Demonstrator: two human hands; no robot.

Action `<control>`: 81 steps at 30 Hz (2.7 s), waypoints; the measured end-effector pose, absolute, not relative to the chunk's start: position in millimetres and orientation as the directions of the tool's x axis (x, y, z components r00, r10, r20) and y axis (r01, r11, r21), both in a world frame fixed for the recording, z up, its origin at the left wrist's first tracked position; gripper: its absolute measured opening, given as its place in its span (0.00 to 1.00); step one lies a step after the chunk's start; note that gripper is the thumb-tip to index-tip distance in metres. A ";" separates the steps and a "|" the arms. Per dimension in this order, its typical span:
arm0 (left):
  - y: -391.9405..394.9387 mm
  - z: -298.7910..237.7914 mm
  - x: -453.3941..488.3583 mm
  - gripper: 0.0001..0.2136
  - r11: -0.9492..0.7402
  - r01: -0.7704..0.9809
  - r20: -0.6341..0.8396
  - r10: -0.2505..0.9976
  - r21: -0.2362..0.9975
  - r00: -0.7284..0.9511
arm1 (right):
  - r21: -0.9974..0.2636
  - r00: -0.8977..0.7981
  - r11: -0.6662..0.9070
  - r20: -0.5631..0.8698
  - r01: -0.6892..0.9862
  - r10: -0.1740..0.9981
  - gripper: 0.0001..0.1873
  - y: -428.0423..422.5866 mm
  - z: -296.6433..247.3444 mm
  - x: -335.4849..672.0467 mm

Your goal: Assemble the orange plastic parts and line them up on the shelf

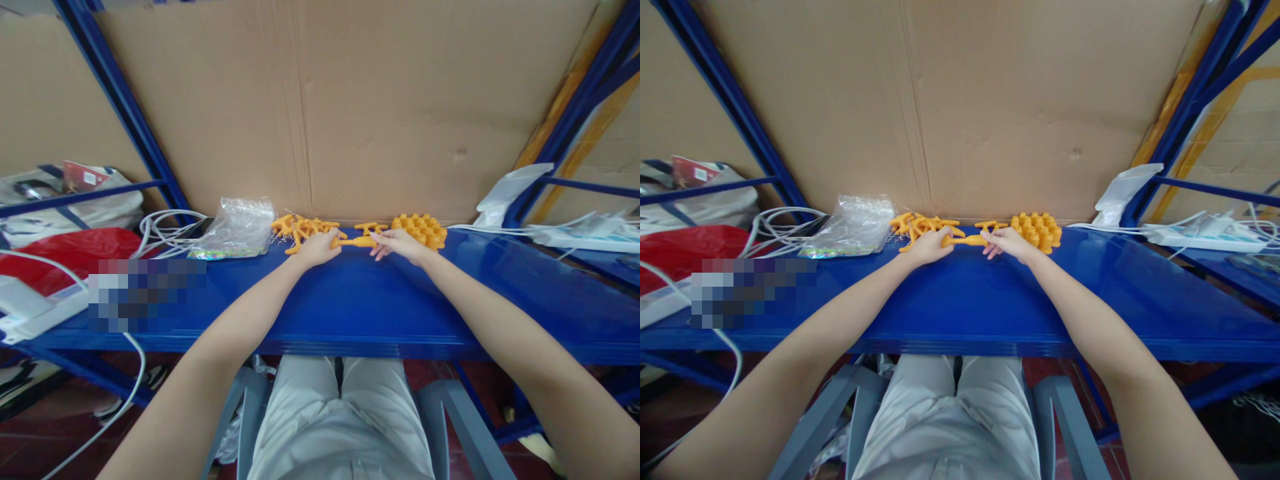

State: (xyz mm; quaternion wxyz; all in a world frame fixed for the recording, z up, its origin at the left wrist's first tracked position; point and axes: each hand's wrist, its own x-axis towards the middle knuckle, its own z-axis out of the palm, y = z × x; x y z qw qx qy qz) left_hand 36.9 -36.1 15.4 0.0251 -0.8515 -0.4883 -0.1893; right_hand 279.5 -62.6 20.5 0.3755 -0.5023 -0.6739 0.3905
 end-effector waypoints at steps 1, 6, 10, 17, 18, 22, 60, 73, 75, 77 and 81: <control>-35.7 15.1 36.7 0.19 -0.523 0.839 0.347 0.823 0.151 0.450 | -0.904 -0.209 0.184 0.109 0.385 0.972 0.23 -63.1 20.7 279.4; -35.1 14.0 36.5 0.18 -0.521 0.835 0.348 0.827 0.176 0.442 | -0.899 -0.209 0.177 0.098 0.401 0.973 0.21 -63.6 23.1 281.0; -35.5 13.0 37.0 0.19 -0.537 0.819 0.336 0.824 0.203 0.457 | -0.892 -0.234 0.237 0.154 0.385 0.960 0.16 -62.9 25.6 281.8; -31.0 9.0 34.6 0.31 -0.622 0.731 0.421 0.764 0.280 0.489 | -0.884 -0.078 0.330 0.323 0.330 0.943 0.12 -60.4 38.5 285.7; -29.9 8.1 33.9 0.32 -0.626 0.724 0.432 0.760 0.289 0.485 | -0.882 -0.037 0.350 0.357 0.317 0.933 0.13 -58.2 41.3 286.5; -23.7 3.2 30.9 0.31 -0.633 0.725 0.444 0.751 0.271 0.490 | -0.822 0.072 0.410 0.473 0.394 0.878 0.13 -46.1 48.3 282.7; -13.7 -0.6 32.9 0.11 -0.702 0.708 0.333 0.687 0.076 0.646 | 0.112 -0.350 0.335 0.160 0.936 0.923 0.22 -7.2 10.9 254.1; -12.8 -1.5 32.2 0.12 -0.694 0.714 0.345 0.695 0.092 0.631 | 0.109 -0.310 0.296 0.151 0.949 0.939 0.21 -12.9 13.0 269.9; -13.2 -1.3 32.2 0.12 -0.692 0.715 0.346 0.698 0.103 0.627 | 0.111 -0.315 0.300 0.158 0.947 0.936 0.21 -11.6 12.1 271.7; -13.4 -1.5 32.4 0.12 -0.687 0.720 0.341 0.703 0.099 0.624 | 0.121 -0.314 0.296 0.165 0.947 0.935 0.21 -10.5 11.2 274.0; -13.7 -1.9 33.1 0.12 -0.678 0.731 0.332 0.709 0.080 0.622 | 0.131 -0.325 0.306 0.169 0.943 0.930 0.20 -9.2 9.7 280.3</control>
